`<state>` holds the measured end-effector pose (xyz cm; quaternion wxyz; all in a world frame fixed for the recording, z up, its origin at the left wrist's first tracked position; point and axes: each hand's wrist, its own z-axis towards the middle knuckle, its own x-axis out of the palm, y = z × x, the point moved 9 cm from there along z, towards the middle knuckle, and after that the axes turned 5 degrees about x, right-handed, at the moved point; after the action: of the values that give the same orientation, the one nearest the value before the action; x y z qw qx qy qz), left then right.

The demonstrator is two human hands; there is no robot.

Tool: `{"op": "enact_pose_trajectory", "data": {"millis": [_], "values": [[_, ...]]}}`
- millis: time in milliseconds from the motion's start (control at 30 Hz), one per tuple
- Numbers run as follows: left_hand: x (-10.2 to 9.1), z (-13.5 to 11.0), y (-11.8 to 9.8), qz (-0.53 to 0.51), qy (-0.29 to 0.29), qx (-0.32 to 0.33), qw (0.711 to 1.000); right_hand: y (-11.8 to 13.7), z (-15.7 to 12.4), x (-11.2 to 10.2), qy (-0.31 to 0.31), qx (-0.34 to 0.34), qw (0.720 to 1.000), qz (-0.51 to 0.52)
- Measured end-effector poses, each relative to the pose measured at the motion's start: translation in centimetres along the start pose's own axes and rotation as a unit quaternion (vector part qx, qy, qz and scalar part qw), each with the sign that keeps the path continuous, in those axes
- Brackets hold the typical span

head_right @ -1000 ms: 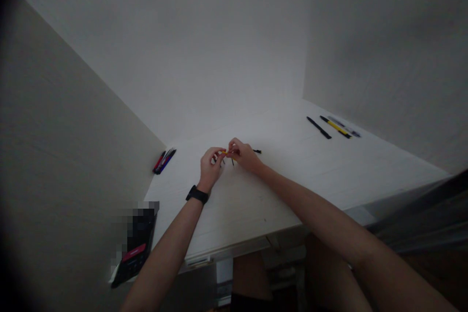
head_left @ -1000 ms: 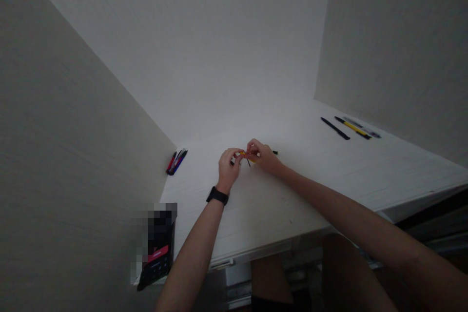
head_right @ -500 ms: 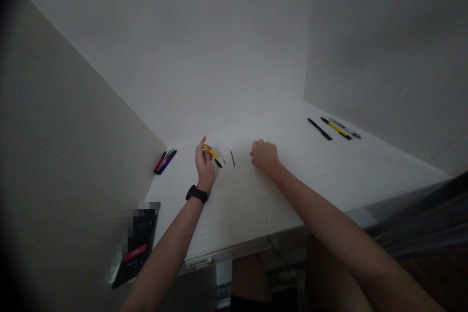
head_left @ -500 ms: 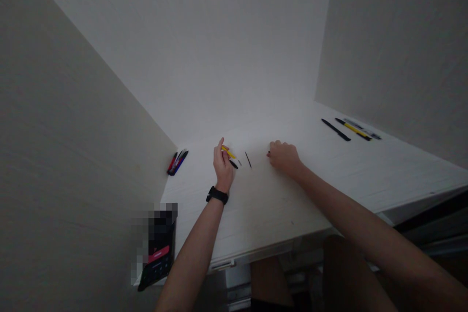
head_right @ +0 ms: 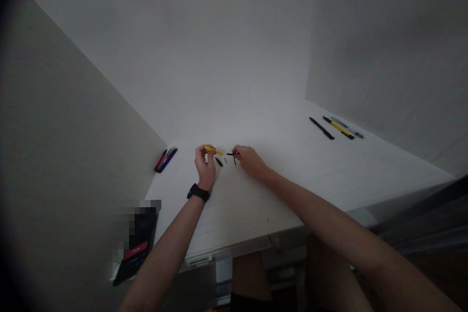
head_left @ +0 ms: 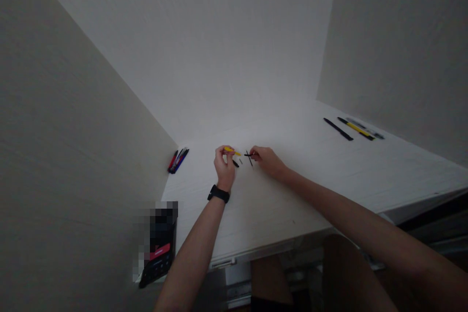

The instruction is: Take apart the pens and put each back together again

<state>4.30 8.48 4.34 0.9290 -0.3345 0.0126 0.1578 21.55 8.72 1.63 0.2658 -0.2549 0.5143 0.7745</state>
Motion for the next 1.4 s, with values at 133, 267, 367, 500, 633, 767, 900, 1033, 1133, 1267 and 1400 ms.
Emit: {"op": "enact_pose_trajectory", "data": {"millis": [133, 267, 367, 500, 633, 767, 900, 1033, 1133, 1267, 1400], "values": [[0.2, -0.1, -0.6, -0.020, 0.017, -0.002, 1.000, 0.1, 0.1, 0.2, -0.011, -0.005, 0.997, 0.070], [0.2, -0.2, -0.9, -0.009, 0.024, -0.006, 1.000, 0.3, -0.1, 0.1, 0.000, -0.006, 0.995, 0.102], [0.3, -0.3, -0.9, -0.006, 0.029, -0.011, 0.999, 0.6, -0.2, 0.4, 0.023, 0.000, 0.991, 0.129], [0.6, -0.2, -0.9, -0.023, 0.036, -0.013, 0.999, 0.5, -0.2, 0.9, 0.046, 0.015, 0.984, 0.171], [1.0, -0.3, -0.6, -0.014, 0.055, -0.015, 0.998, 0.5, -0.1, 1.2, 0.055, 0.009, 0.976, 0.212], [1.1, -0.3, -0.1, 0.006, 0.065, -0.023, 0.998, 0.3, -0.2, 1.6, 0.061, 0.019, 0.962, 0.266], [1.7, -0.4, 0.1, 0.004, 0.101, -0.026, 0.995, 0.2, -0.2, 1.7, 0.061, 0.023, 0.951, 0.302], [2.4, -0.3, -0.4, 0.072, 0.146, 0.013, 0.987, -0.2, 0.2, 0.2, 0.005, 0.009, 0.967, 0.253], [3.2, -0.6, -1.1, 0.183, 0.169, 0.068, 0.966, -1.9, 0.6, -1.8, -0.093, 0.037, 0.970, 0.222], [5.4, -1.8, -1.8, 0.256, 0.247, 0.134, 0.925, -4.9, 0.9, -3.8, -0.193, 0.091, 0.954, 0.212], [6.9, -3.1, -1.9, 0.247, 0.307, 0.157, 0.906, -6.9, 0.9, -4.9, -0.241, 0.128, 0.938, 0.215]]}}
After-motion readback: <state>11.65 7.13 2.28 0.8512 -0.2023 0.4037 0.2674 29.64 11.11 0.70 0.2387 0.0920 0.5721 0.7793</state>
